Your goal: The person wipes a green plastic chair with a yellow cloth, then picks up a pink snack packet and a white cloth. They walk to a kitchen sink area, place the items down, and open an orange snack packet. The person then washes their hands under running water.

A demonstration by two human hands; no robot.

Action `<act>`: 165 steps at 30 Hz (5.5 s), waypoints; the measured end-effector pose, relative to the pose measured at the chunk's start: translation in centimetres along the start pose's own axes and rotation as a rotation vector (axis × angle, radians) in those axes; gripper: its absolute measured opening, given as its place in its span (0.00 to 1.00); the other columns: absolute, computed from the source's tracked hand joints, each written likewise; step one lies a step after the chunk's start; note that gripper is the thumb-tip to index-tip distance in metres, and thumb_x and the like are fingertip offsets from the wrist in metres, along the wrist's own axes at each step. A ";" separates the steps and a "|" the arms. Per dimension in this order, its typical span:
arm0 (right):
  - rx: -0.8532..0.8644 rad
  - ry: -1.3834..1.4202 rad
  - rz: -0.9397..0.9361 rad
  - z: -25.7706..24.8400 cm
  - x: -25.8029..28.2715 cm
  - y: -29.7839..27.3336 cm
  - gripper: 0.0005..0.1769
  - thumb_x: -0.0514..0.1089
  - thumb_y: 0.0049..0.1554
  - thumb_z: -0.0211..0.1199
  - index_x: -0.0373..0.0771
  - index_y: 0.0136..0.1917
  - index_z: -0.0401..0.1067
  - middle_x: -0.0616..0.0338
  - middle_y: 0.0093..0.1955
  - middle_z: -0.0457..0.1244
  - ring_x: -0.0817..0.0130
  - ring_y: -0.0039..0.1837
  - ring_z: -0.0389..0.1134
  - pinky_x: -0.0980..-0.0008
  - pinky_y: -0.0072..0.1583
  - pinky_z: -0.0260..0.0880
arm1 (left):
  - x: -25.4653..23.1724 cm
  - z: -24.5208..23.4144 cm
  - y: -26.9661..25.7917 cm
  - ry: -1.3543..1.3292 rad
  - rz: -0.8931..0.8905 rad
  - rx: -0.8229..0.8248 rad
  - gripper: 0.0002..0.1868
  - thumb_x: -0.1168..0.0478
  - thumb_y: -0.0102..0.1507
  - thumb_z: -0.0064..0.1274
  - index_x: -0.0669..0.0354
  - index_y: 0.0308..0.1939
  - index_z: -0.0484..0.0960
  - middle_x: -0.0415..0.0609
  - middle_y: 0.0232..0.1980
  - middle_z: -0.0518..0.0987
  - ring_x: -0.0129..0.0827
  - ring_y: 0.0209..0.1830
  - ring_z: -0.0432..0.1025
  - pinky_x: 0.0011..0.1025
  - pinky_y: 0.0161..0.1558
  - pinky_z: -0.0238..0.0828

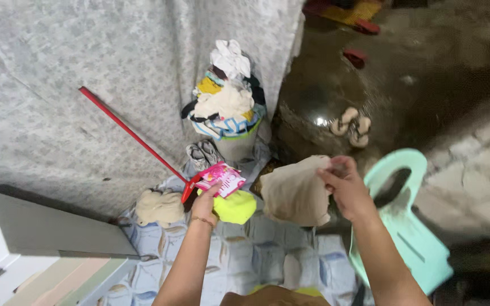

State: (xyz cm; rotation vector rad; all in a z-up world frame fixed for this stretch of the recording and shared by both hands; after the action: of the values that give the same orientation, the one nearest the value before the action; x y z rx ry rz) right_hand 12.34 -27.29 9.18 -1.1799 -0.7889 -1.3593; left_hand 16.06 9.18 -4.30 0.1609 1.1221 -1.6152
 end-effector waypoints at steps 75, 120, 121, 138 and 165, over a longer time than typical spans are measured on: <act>-0.264 -0.142 0.242 12.8 -2.2 52.0 0.22 0.38 0.58 0.59 0.39 0.66 0.70 0.58 0.66 0.65 0.69 0.63 0.68 0.66 0.63 0.65 | -16.8 26.3 53.2 0.397 -0.340 0.408 0.16 0.62 0.61 0.62 0.62 0.51 0.81 0.45 0.43 0.82 0.33 0.40 0.77 0.33 0.42 0.76; -1.306 0.380 -0.038 -24.9 -4.3 -23.5 0.19 0.38 0.59 0.57 0.41 0.64 0.70 0.60 0.61 0.68 0.64 0.62 0.69 0.63 0.59 0.66 | 36.9 45.0 -7.3 1.007 -1.137 1.260 0.17 0.64 0.61 0.58 0.63 0.53 0.81 0.52 0.49 0.84 0.42 0.47 0.80 0.41 0.50 0.79; -1.350 0.387 -0.023 -25.7 -4.0 -24.8 0.18 0.39 0.59 0.56 0.42 0.63 0.70 0.62 0.62 0.68 0.65 0.62 0.69 0.63 0.60 0.67 | 38.4 45.6 -8.5 1.031 -1.144 1.287 0.17 0.64 0.61 0.58 0.62 0.53 0.81 0.52 0.49 0.84 0.41 0.47 0.80 0.41 0.50 0.79; -1.670 0.611 -0.166 -37.5 -5.7 -43.3 0.16 0.43 0.63 0.54 0.40 0.64 0.68 0.57 0.64 0.68 0.60 0.67 0.69 0.59 0.64 0.67 | 57.4 46.0 -27.6 1.167 -1.278 1.473 0.18 0.65 0.59 0.59 0.60 0.54 0.81 0.50 0.48 0.85 0.39 0.47 0.81 0.38 0.50 0.78; -1.951 0.101 -0.013 -87.2 -17.1 -78.1 0.17 0.36 0.62 0.56 0.26 0.62 0.72 0.46 0.53 0.70 0.63 0.47 0.75 0.69 0.46 0.73 | 87.7 44.4 -51.4 1.217 -1.268 1.205 0.20 0.58 0.61 0.56 0.61 0.55 0.82 0.53 0.51 0.85 0.42 0.48 0.81 0.43 0.51 0.79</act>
State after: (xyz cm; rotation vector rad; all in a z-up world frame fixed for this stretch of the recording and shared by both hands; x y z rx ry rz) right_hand -83.40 -91.29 -17.93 -2.3785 1.0367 -2.0803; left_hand -40.43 -86.32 -4.90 1.6613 0.8428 -3.3991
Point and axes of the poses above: each hand's wrist, its own y-axis towards the middle knuckle, its own z-axis out of the palm, x = y × z, the point moved 3 cm from there along y, towards the middle knuckle
